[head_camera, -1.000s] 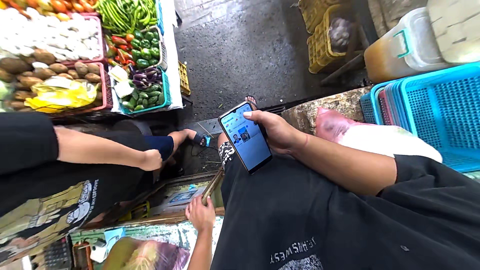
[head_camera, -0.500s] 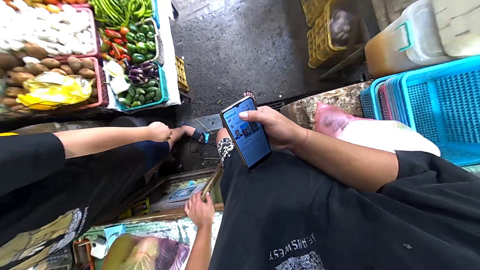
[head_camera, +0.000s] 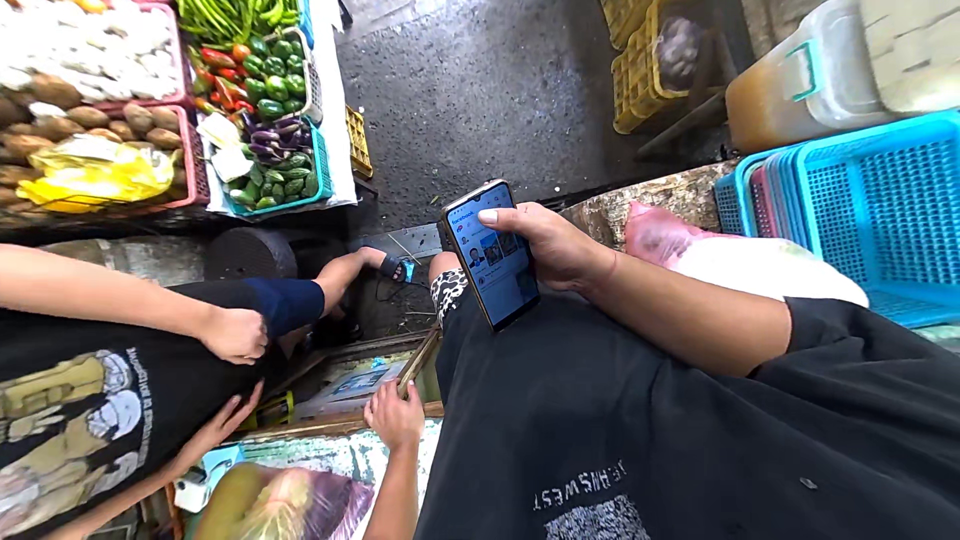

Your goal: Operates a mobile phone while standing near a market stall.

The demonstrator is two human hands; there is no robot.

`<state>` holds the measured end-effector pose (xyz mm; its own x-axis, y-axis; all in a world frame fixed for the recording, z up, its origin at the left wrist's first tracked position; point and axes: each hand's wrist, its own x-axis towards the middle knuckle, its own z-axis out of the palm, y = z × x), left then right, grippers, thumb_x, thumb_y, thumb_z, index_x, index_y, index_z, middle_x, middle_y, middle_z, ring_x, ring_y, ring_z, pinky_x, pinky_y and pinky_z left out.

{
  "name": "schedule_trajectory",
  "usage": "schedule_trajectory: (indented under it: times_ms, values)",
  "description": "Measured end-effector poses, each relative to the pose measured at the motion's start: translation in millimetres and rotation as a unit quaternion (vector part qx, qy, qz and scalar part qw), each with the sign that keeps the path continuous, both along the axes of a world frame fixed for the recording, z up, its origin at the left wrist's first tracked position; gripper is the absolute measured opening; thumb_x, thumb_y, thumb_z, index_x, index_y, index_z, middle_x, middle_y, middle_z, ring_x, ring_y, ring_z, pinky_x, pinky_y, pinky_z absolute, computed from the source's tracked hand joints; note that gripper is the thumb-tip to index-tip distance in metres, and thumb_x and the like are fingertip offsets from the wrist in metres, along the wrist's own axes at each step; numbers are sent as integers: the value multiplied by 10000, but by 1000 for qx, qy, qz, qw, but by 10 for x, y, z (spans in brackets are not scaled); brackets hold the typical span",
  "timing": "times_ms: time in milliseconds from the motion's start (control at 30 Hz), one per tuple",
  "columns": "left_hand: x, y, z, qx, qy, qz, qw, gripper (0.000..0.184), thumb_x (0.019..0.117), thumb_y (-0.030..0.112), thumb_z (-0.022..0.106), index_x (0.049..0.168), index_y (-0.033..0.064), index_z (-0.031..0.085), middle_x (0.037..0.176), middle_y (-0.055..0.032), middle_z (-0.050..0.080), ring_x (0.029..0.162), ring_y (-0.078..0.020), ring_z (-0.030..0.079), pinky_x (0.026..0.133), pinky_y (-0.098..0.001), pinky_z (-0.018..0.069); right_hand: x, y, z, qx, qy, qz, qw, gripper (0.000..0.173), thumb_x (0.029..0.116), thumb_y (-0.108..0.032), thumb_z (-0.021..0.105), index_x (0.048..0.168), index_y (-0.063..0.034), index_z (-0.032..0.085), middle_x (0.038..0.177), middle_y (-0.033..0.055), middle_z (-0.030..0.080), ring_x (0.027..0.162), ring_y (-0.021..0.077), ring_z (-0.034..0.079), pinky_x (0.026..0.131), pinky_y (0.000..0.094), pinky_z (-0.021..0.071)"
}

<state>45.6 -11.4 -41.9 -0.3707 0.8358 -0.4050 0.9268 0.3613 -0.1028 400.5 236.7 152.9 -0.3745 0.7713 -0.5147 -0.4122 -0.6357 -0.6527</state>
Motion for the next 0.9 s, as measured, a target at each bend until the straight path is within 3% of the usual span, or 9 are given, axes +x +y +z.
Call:
schedule_trajectory:
  times_ms: [167, 267, 500, 900]
  values:
    - [11, 11, 19, -15, -2, 3, 1000, 427, 1008, 466, 496, 1207, 166, 726, 1266, -45, 704, 1282, -233, 596, 1195, -511, 295, 32, -30, -54, -1, 28, -3, 1000, 476, 1044, -507, 453, 1197, -113, 672, 1005, 97, 738, 862, 177, 734, 755, 392, 628]
    - [5, 7, 7, -9, 3, -2, 1000, 401, 1000, 448, 521, 1183, 160, 730, 1247, -44, 710, 1266, -226, 605, 1187, -508, 307, 49, -11, -101, 16, 43, 17, 999, 441, 1077, -428, 389, 1240, -85, 613, 1053, 120, 719, 921, 196, 723, 814, 401, 619]
    - [26, 36, 73, -21, -7, 3, 1000, 430, 1005, 449, 513, 1221, 140, 721, 1267, -72, 701, 1277, -252, 601, 1196, -530, 301, 33, -57, -103, -3, 28, 10, 1000, 432, 1043, -475, 469, 1230, -123, 636, 1030, 96, 735, 876, 180, 735, 763, 384, 626]
    - [-5, 18, -3, 11, -1, -8, 1000, 433, 999, 465, 502, 1167, 144, 740, 1216, -69, 720, 1232, -260, 627, 1173, -531, 328, 35, -28, -127, 2, 20, 24, 1000, 445, 1058, -470, 434, 1268, -117, 605, 1067, 115, 724, 917, 203, 729, 788, 401, 622]
